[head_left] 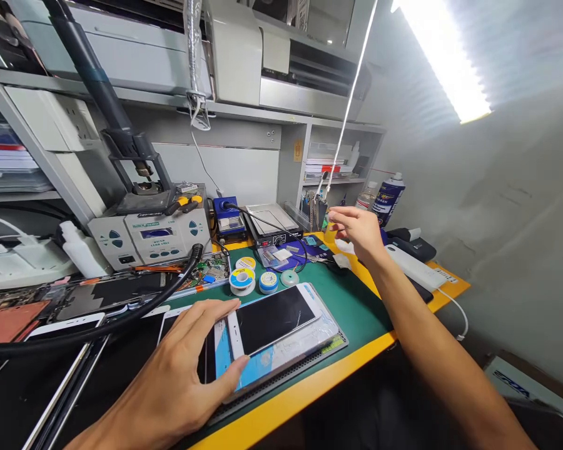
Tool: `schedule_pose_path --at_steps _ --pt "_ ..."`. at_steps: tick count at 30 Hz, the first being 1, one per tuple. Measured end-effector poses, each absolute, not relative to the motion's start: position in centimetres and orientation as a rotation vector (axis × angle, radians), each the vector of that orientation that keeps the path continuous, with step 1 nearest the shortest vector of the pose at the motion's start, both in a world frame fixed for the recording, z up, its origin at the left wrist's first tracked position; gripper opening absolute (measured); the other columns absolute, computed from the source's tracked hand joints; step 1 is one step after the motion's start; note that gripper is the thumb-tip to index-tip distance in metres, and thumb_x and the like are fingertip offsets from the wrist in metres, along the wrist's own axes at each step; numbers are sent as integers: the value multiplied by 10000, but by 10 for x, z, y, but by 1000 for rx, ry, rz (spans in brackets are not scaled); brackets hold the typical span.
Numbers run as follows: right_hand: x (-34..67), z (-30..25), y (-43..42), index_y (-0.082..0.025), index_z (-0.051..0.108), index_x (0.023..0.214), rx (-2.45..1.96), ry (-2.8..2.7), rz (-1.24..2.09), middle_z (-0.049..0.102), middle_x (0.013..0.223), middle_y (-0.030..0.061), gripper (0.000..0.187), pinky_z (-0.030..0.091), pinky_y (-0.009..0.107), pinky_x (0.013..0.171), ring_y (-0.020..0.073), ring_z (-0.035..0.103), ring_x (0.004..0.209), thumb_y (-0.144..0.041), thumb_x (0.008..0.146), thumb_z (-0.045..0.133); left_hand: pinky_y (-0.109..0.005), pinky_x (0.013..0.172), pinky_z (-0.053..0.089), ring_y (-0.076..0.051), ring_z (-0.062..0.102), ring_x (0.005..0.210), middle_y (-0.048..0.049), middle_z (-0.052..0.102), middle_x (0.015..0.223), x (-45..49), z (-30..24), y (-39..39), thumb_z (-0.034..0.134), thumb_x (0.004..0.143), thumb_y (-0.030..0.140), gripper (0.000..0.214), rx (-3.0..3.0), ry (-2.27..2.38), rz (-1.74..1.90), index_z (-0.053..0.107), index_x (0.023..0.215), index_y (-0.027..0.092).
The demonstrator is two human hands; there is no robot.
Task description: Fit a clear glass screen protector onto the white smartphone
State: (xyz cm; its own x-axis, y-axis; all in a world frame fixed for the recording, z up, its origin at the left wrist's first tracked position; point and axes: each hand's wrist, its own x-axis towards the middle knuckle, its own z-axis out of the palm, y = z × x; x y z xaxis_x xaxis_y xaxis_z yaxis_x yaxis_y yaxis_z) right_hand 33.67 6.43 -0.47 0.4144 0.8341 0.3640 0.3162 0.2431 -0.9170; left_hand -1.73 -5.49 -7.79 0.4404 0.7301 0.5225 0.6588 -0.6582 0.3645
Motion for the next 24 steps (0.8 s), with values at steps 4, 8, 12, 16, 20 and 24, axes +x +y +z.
schedule_pose_path --at_steps 4,8,12,16,20,24 --pt "344 3 27 -129 765 965 -1216 -1135 767 714 821 68 433 515 242 523 138 655 626 -368 623 881 -390 1069 487 -264 607 1226 -76 623 1340 -15 -74 -57 633 882 386 496 2514 1214 1031 541 1355 270" --pt "350 8 0 -137 769 950 -1158 -1144 947 690 768 40 461 484 236 519 123 626 613 -366 586 933 -477 1130 416 -298 558 1282 -97 631 1342 -15 -69 -53 617 894 415 445 2465 1205 1098 590 1302 241" --pt "351 12 -16 -138 792 898 -1150 -1208 1111 674 738 35 395 483 249 534 120 602 606 -340 594 944 -457 1102 417 -284 594 1204 -105 659 1260 -20 -55 -50 648 891 425 377 2305 1299 1103 645 1200 207" --pt "344 15 -17 -141 802 920 -1191 -1392 1236 649 677 27 366 496 257 539 127 589 600 -341 641 926 -383 1000 471 -252 656 1055 -80 729 1095 -19 -27 -54 685 871 488 374 1899 1380 1164 700 1097 190" --pt "329 15 -4 -140 801 964 -1209 -1621 1327 643 627 20 390 511 269 540 129 581 564 -383 676 901 -302 841 496 -186 651 866 -45 745 927 -11 -4 -54 690 868 521 380 1724 1339 1047 737 1044 188" --pt "312 13 14 -143 809 923 -1169 -1709 1489 647 619 24 351 494 252 506 132 589 553 -357 662 906 -256 620 447 -136 574 709 -44 714 881 -3 -2 -41 735 829 487 370 1580 1277 1027 736 995 157"
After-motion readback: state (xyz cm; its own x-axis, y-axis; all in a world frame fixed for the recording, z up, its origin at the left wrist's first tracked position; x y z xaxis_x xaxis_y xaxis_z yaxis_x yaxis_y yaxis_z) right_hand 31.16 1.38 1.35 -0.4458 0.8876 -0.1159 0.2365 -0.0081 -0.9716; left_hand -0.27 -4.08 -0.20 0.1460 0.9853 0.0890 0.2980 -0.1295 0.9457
